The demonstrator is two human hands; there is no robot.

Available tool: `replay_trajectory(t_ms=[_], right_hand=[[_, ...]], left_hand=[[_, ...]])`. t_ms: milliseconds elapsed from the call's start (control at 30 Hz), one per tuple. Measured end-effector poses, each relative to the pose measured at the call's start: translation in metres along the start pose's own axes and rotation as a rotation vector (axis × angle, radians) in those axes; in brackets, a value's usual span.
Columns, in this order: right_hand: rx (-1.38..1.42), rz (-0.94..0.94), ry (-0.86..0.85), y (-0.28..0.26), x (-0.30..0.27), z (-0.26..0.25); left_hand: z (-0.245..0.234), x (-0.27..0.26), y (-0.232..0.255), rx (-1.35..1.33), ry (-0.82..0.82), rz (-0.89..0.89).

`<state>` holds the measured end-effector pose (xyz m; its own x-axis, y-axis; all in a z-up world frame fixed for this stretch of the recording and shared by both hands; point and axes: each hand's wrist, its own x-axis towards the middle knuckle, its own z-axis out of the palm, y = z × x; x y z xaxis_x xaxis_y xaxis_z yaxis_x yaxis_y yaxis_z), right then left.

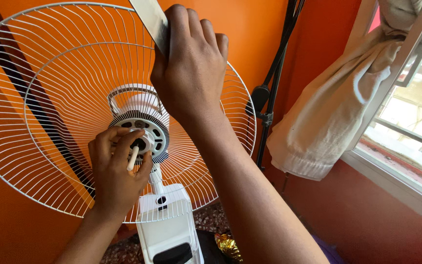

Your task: The person attaches a fan blade to the motor hub of a standing electric fan and secures it by tightening the central hub nut. The person uses a flat metal tool to hold the hub while turning the nut with their fingers.

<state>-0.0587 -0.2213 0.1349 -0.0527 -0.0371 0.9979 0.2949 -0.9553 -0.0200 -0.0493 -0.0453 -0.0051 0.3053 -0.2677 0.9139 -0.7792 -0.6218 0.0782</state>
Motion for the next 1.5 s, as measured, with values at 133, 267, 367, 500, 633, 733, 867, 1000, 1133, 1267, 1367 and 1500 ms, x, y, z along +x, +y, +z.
replay_trajectory(t_ms=[133, 267, 367, 500, 633, 733, 867, 1000, 1133, 1267, 1367, 1500], right_hand=[[0.005, 0.012, 0.004, -0.001, -0.001, 0.001], [0.003, 0.003, -0.001, 0.0, -0.002, 0.001], [0.007, -0.003, -0.001, 0.001, -0.002, 0.003], [-0.011, -0.016, -0.009, 0.003, -0.002, 0.004], [-0.01, -0.03, -0.014, 0.005, -0.004, 0.006], [-0.04, -0.029, -0.019, 0.004, -0.006, 0.006], [-0.052, -0.046, -0.043, 0.003, -0.006, 0.003], [-0.051, -0.043, -0.058, 0.004, -0.005, 0.001], [-0.036, -0.014, -0.061, 0.001, -0.003, 0.001], [-0.033, -0.02, -0.059, -0.002, -0.001, -0.002], [-0.035, -0.026, -0.057, -0.003, -0.001, -0.004], [-0.034, -0.009, -0.073, -0.003, 0.0, -0.005]], left_hand=[[0.003, -0.001, -0.001, -0.017, 0.02, 0.009], [0.005, -0.003, -0.001, -0.014, 0.033, 0.001], [0.005, -0.001, -0.002, -0.032, 0.055, -0.009], [0.006, -0.002, -0.002, -0.032, 0.068, -0.003], [0.008, -0.002, -0.004, -0.027, 0.072, -0.002], [0.008, -0.003, -0.005, -0.044, 0.075, -0.011], [0.005, -0.006, -0.011, -0.099, 0.064, -0.001], [0.001, -0.002, -0.013, -0.064, 0.029, 0.026], [-0.006, 0.002, -0.013, -0.052, -0.013, 0.056], [-0.014, 0.004, -0.013, -0.027, -0.077, 0.09], [-0.018, 0.006, -0.015, -0.02, -0.121, 0.118], [-0.019, 0.011, -0.015, -0.026, -0.145, 0.124]])
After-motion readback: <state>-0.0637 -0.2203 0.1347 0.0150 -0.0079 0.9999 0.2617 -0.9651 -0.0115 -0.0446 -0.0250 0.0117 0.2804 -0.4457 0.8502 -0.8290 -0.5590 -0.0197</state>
